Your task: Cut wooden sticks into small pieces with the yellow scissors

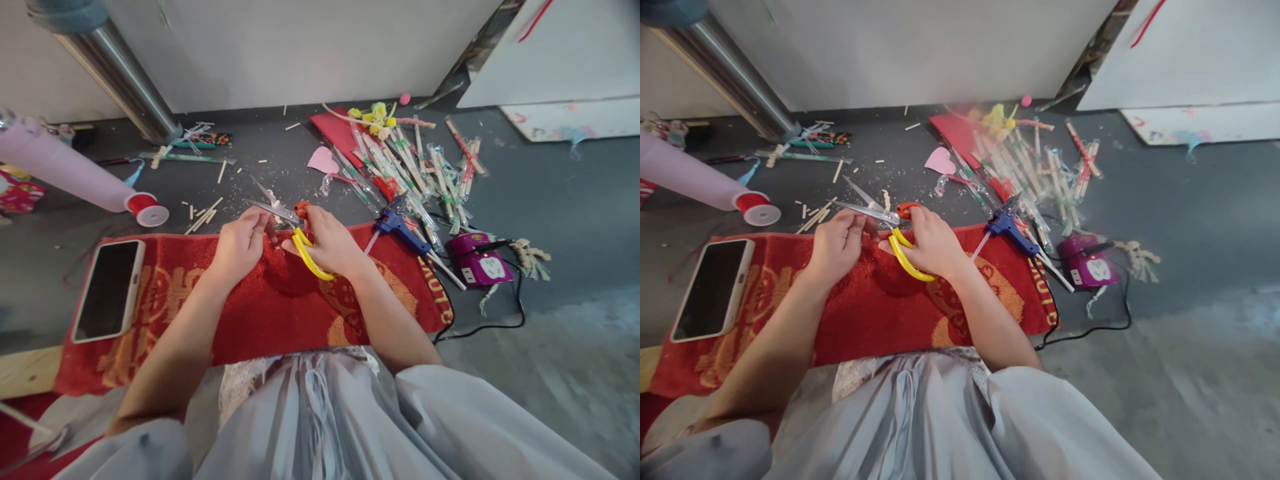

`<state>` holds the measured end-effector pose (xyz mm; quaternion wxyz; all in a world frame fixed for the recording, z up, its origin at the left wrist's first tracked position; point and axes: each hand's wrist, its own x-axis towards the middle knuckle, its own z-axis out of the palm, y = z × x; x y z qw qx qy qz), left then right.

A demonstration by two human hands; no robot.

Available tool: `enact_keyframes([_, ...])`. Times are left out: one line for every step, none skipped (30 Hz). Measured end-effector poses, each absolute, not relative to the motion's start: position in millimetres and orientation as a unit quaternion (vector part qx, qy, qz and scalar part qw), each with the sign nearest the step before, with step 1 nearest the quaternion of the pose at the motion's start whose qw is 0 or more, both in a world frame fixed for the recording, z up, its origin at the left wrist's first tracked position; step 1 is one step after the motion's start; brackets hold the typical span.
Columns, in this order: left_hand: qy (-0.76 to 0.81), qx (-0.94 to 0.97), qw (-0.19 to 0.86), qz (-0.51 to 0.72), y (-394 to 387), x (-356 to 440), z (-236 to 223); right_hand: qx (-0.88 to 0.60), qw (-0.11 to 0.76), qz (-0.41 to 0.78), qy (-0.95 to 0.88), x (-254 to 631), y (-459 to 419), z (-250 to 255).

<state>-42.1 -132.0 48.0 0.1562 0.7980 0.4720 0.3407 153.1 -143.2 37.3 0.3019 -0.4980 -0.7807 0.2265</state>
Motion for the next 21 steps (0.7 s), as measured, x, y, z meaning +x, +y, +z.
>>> enact_keyframes([0.469,0.8,0.15,0.342,-131.8,-42.2,47.0,-0.501,0.3,0.223,-0.78,153.2,-143.2,37.1])
enact_keyframes([0.467,0.802,0.144,0.343,-131.6,-42.3,46.1,-0.504,0.298,0.219,-0.78,153.4,-143.3,37.0])
enact_keyframes([0.465,0.804,0.138,0.344,-131.7,-42.4,45.4,-0.506,0.296,0.215,-0.781,153.5,-143.5,37.1])
enact_keyframes([0.463,0.807,0.133,0.343,-131.8,-42.4,44.9,-0.508,0.292,0.213,-0.782,153.7,-143.6,37.4])
enact_keyframes([0.461,0.808,0.129,0.343,-132.0,-42.3,44.6,-0.508,0.289,0.212,-0.783,153.9,-143.8,37.8])
enact_keyframes([0.46,0.81,0.127,0.342,-132.2,-42.3,44.4,-0.508,0.285,0.212,-0.785,153.9,-143.9,38.2])
enact_keyframes([0.46,0.811,0.126,0.34,-132.3,-42.3,44.2,-0.508,0.281,0.213,-0.786,153.9,-143.9,38.8])
enact_keyframes([0.46,0.812,0.126,0.337,-132.4,-42.3,44.1,-0.509,0.278,0.216,-0.786,153.8,-143.9,39.5])
enact_keyframes([0.461,0.813,0.125,0.334,-132.3,-42.5,43.9,-0.51,0.274,0.219,-0.785,153.5,-143.8,40.1])
enact_keyframes([0.462,0.813,0.123,0.332,-132.0,-42.7,43.7,-0.514,0.27,0.221,-0.784,153.0,-143.6,40.8])
enact_keyframes([0.463,0.814,0.119,0.329,-131.7,-42.9,43.4,-0.518,0.264,0.223,-0.782,152.4,-143.4,41.5])
enact_keyframes([0.464,0.815,0.114,0.326,-131.3,-43.2,43.0,-0.523,0.257,0.224,-0.781,151.8,-143.3,42.1])
enact_keyframes([0.466,0.817,0.108,0.323,-130.9,-43.4,42.5,-0.529,0.249,0.225,-0.78,151.0,-143.1,42.7])
enact_keyframes([0.468,0.818,0.102,0.319,-130.6,-43.7,42.1,-0.534,0.24,0.224,-0.779,150.3,-143.0,43.3])
enact_keyframes([0.471,0.818,0.096,0.316,-130.3,-43.8,41.6,-0.539,0.231,0.223,-0.778,149.6,-143.1,43.9])
enact_keyframes([0.472,0.819,0.09,0.313,-130.1,-44.0,41.2,-0.544,0.222,0.222,-0.778,149.0,-143.2,44.5])
enact_keyframes([0.474,0.819,0.084,0.311,-130.0,-44.1,40.7,-0.549,0.213,0.22,-0.778,148.5,-143.5,45.2])
enact_keyframes([0.475,0.82,0.079,0.311,-129.9,-44.2,40.2,-0.553,0.205,0.218,-0.777,148.0,-143.8,45.9])
enact_keyframes([0.476,0.819,0.073,0.312,-130.0,-44.3,39.7,-0.558,0.198,0.216,-0.776,147.6,-144.3,46.7])
enact_keyframes([0.477,0.818,0.067,0.314,-130.2,-44.4,39.1,-0.563,0.191,0.214,-0.775,147.2,-144.8,47.6])
enact_keyframes([0.479,0.817,0.062,0.314,-130.4,-44.4,38.6,-0.567,0.184,0.212,-0.774,146.9,-145.4,48.5])
